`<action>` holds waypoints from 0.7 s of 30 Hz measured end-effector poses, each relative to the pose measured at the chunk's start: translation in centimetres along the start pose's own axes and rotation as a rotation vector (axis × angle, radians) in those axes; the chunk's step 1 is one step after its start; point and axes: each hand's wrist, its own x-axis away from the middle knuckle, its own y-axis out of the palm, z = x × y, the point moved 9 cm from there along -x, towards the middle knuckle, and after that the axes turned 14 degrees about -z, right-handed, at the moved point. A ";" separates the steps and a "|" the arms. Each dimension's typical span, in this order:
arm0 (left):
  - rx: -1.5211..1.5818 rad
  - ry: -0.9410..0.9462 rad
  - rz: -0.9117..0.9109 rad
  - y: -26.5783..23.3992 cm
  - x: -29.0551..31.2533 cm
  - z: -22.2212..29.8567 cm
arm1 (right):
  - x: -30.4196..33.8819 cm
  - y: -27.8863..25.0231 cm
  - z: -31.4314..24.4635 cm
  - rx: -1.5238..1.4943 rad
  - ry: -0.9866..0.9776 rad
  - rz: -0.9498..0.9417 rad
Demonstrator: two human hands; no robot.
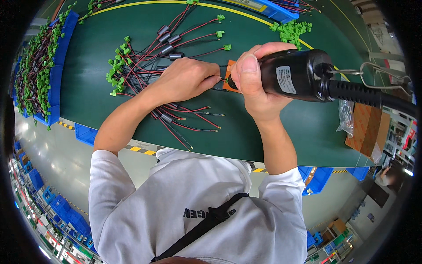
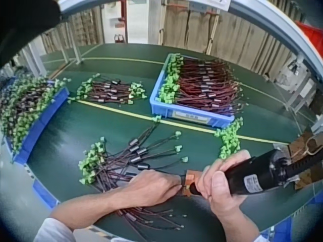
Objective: The person assembles wire harnesses by attaching green connectors and then using a heat gun to shrink heat-shrink tubing onto the connections.
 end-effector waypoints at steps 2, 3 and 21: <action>-0.021 0.017 0.021 -0.1 0.1 0.1 | 0.0 0.0 0.1 -0.017 -0.001 -0.003; -0.022 0.018 0.021 -0.1 0.1 0.1 | 0.0 0.0 0.1 -0.017 -0.001 -0.002; -0.032 0.032 0.014 -0.4 -0.3 0.5 | -0.2 -1.1 0.5 -0.092 0.066 0.123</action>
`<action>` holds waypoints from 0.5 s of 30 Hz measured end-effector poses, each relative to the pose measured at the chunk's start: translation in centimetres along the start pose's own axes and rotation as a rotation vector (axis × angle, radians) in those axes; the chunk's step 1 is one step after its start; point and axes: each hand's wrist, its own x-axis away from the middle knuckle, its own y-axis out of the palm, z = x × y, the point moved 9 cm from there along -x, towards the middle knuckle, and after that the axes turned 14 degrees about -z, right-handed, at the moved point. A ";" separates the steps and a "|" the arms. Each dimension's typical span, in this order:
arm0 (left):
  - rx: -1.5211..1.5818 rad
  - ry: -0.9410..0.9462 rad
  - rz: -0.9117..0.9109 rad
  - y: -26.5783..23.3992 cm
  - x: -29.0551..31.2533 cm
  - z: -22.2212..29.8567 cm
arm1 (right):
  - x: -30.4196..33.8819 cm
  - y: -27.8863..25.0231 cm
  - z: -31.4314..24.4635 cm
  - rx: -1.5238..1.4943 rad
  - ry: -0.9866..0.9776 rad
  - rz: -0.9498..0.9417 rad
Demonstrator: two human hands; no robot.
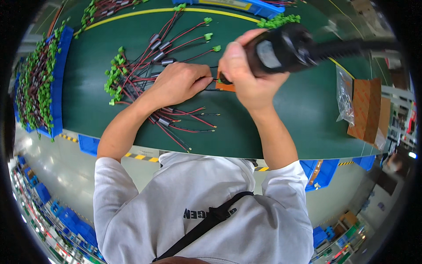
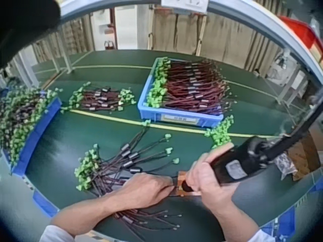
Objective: The person assembles wire harnesses by attaching green connectors and then using a heat gun to shrink heat-shrink tubing onto the connections.
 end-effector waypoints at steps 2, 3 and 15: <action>0.022 -0.011 0.009 -0.4 0.1 0.4 | 0.0 -0.4 0.5 0.149 0.046 0.035; 0.035 -0.011 0.022 -0.2 0.4 0.0 | 0.1 0.0 0.6 0.181 0.064 0.050; 0.030 0.008 0.012 -1.2 1.2 1.7 | 0.3 -0.1 -0.2 0.340 0.021 0.067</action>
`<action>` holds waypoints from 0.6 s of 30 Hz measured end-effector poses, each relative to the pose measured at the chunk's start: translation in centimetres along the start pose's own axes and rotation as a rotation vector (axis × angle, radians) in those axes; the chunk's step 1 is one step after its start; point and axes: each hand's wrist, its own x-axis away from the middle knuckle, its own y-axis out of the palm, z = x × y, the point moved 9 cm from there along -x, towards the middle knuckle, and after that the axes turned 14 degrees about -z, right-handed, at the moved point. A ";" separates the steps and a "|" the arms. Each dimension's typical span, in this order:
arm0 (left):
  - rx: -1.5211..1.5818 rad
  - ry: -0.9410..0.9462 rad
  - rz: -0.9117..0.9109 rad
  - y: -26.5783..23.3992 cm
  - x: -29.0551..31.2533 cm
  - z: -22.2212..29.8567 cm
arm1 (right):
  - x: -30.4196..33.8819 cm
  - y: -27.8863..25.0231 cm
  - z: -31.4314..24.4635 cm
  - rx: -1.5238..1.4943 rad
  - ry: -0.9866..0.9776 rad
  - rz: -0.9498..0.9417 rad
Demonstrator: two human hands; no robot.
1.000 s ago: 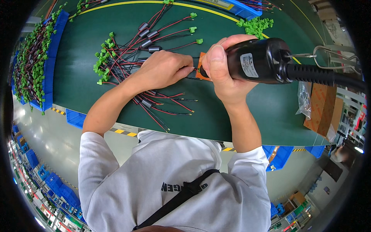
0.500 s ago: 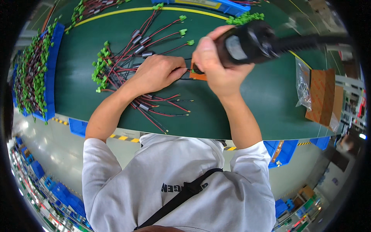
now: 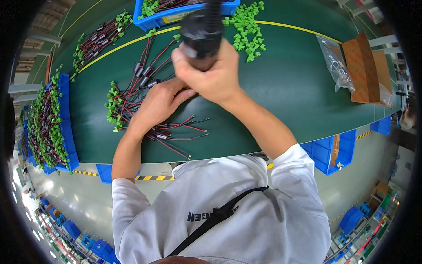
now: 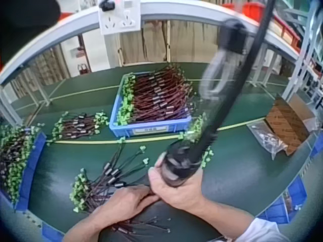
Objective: The person assembles wire harnesses by attaching green connectors and then using a heat gun to shrink heat-shrink tubing onto the connections.
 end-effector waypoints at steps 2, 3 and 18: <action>0.098 -0.010 -0.115 -1.3 0.7 0.8 | 0.6 -1.1 -0.4 -0.284 -0.065 0.033; 0.091 -0.016 -0.115 -2.0 1.0 0.2 | 0.8 -2.0 -0.9 -0.293 -0.154 0.038; 0.056 0.091 -0.408 -4.9 5.1 -1.4 | 3.1 -15.8 5.1 1.287 0.670 -0.213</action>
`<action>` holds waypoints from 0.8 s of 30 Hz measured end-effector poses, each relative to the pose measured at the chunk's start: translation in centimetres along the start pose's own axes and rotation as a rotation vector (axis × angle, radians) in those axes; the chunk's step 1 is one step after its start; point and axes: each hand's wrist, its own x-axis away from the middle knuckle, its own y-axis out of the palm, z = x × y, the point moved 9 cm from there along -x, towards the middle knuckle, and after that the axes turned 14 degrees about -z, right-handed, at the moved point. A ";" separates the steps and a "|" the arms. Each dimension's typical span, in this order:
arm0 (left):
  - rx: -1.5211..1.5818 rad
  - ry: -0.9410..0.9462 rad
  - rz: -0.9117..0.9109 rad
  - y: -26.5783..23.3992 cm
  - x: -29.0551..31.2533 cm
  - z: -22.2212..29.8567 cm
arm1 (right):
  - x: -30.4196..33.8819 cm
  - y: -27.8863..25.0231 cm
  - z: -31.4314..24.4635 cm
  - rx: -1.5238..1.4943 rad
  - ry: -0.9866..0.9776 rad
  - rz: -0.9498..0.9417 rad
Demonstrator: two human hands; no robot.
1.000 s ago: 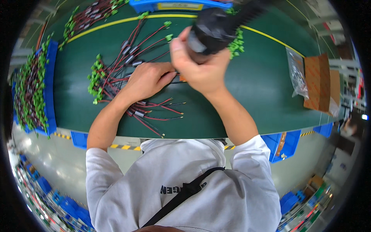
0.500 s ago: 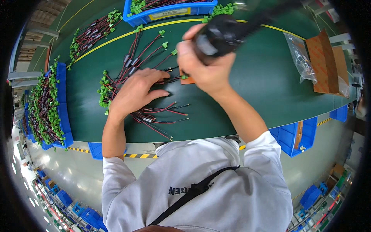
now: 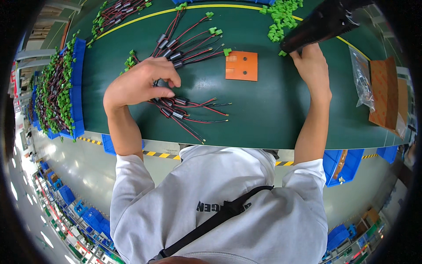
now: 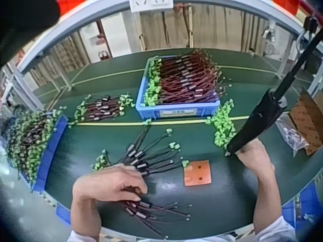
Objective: The person assembles wire harnesses by attaching green connectors and then using a heat gun to shrink heat-shrink tubing onto the connections.
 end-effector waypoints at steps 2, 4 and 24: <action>-0.065 -0.046 -0.018 0.5 0.6 0.6 | -0.9 1.5 2.6 -0.067 -0.077 0.006; -0.141 -0.090 -0.033 1.1 1.4 0.6 | -1.3 2.2 3.0 -0.138 -0.160 0.006; -0.275 -0.041 0.128 0.5 1.1 1.3 | -1.1 3.8 -3.9 -1.410 -0.320 -0.274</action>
